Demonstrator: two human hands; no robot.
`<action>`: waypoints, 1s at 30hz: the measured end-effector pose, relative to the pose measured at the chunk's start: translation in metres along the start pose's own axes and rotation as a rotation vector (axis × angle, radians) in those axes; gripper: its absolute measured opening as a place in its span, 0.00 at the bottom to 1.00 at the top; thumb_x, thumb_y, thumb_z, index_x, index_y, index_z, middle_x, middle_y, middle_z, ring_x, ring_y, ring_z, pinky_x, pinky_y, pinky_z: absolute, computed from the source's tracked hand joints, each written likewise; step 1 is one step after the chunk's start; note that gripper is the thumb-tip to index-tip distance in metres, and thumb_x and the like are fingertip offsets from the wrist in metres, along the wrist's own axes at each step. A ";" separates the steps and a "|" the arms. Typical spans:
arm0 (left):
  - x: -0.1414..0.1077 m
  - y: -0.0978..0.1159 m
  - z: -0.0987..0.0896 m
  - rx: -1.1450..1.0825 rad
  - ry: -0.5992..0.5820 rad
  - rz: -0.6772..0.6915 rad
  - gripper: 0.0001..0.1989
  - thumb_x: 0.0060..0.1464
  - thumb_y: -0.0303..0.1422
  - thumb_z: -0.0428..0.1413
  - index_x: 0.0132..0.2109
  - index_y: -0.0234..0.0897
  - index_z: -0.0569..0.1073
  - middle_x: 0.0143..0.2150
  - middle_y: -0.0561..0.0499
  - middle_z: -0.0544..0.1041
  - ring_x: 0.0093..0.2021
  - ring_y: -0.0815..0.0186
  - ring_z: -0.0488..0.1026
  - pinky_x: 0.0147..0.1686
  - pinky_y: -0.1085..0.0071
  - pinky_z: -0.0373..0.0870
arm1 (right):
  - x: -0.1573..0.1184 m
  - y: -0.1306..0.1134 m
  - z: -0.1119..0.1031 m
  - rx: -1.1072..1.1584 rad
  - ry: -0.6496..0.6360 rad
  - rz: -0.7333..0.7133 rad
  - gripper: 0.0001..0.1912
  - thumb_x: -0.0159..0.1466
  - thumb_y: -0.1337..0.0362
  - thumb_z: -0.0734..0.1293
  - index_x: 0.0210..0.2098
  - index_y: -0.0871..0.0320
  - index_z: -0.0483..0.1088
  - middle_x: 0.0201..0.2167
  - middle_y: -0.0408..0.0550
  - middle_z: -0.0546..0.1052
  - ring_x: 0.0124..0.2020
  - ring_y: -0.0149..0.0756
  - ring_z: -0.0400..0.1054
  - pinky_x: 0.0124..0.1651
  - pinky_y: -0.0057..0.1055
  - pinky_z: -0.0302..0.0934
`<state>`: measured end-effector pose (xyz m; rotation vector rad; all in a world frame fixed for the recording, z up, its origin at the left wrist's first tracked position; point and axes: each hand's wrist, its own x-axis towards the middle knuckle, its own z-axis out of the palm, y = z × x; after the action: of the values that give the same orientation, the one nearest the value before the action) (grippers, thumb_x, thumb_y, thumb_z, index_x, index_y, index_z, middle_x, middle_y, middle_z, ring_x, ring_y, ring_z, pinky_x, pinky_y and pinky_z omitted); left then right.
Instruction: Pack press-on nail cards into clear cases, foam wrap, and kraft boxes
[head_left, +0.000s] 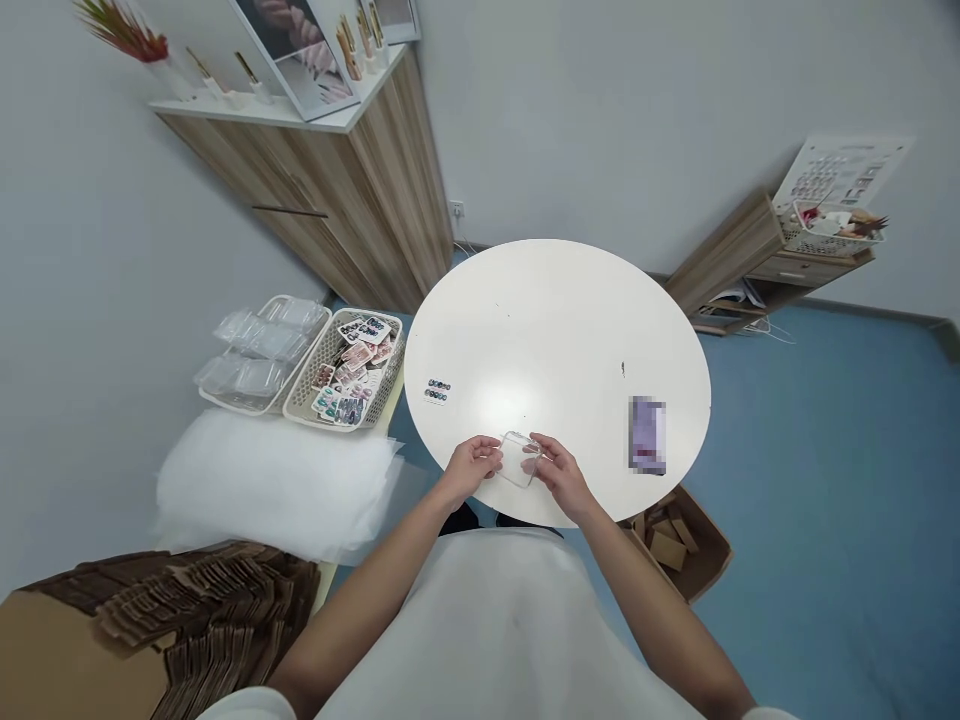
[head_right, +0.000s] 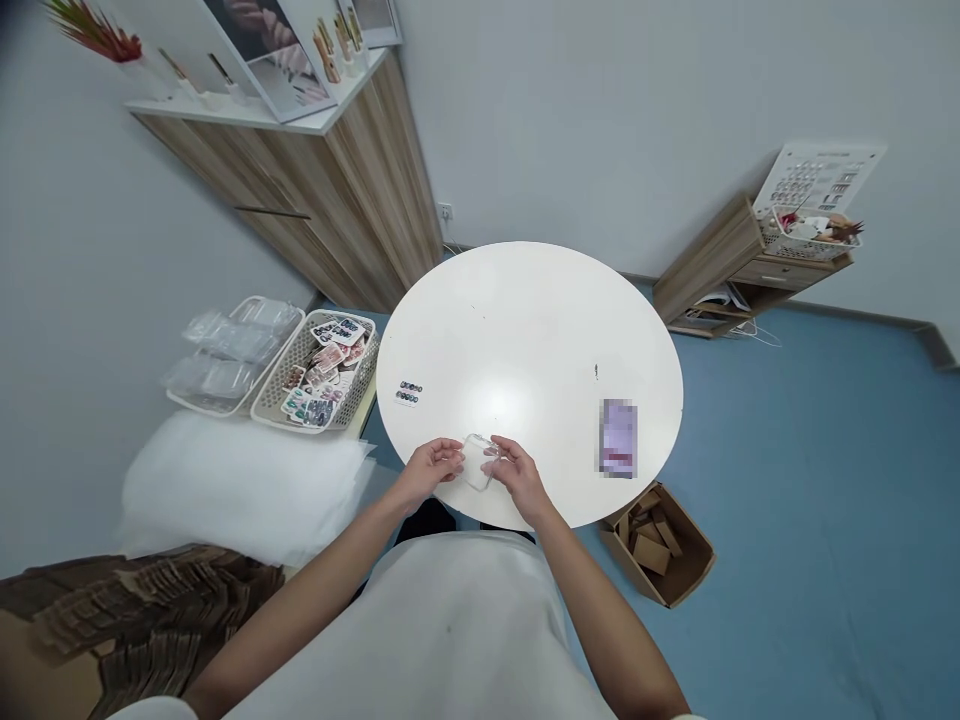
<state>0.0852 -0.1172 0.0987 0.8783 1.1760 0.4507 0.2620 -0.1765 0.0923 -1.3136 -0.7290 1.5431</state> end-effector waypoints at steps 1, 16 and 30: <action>0.001 0.001 0.002 -0.032 -0.017 -0.032 0.18 0.40 0.40 0.60 0.38 0.36 0.69 0.33 0.49 0.72 0.31 0.70 0.71 0.33 0.72 0.66 | 0.001 -0.001 -0.004 0.058 -0.046 0.018 0.22 0.52 0.57 0.64 0.47 0.53 0.64 0.45 0.51 0.70 0.38 0.39 0.69 0.44 0.41 0.62; 0.018 0.020 0.008 0.071 -0.213 -0.114 0.18 0.45 0.47 0.54 0.37 0.37 0.68 0.43 0.46 0.71 0.43 0.65 0.69 0.39 0.70 0.65 | 0.016 0.001 0.002 0.062 0.103 -0.018 0.23 0.48 0.56 0.69 0.42 0.54 0.63 0.31 0.45 0.73 0.33 0.36 0.70 0.38 0.35 0.61; 0.028 0.002 -0.017 0.137 -0.337 0.012 0.18 0.45 0.40 0.57 0.42 0.35 0.68 0.32 0.50 0.69 0.35 0.68 0.70 0.39 0.68 0.66 | -0.004 0.013 0.015 -0.045 0.257 -0.013 0.30 0.49 0.60 0.69 0.51 0.49 0.58 0.49 0.52 0.67 0.37 0.35 0.70 0.43 0.39 0.61</action>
<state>0.0799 -0.0895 0.0816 1.0348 0.8987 0.2212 0.2437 -0.1831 0.0859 -1.5045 -0.6105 1.3218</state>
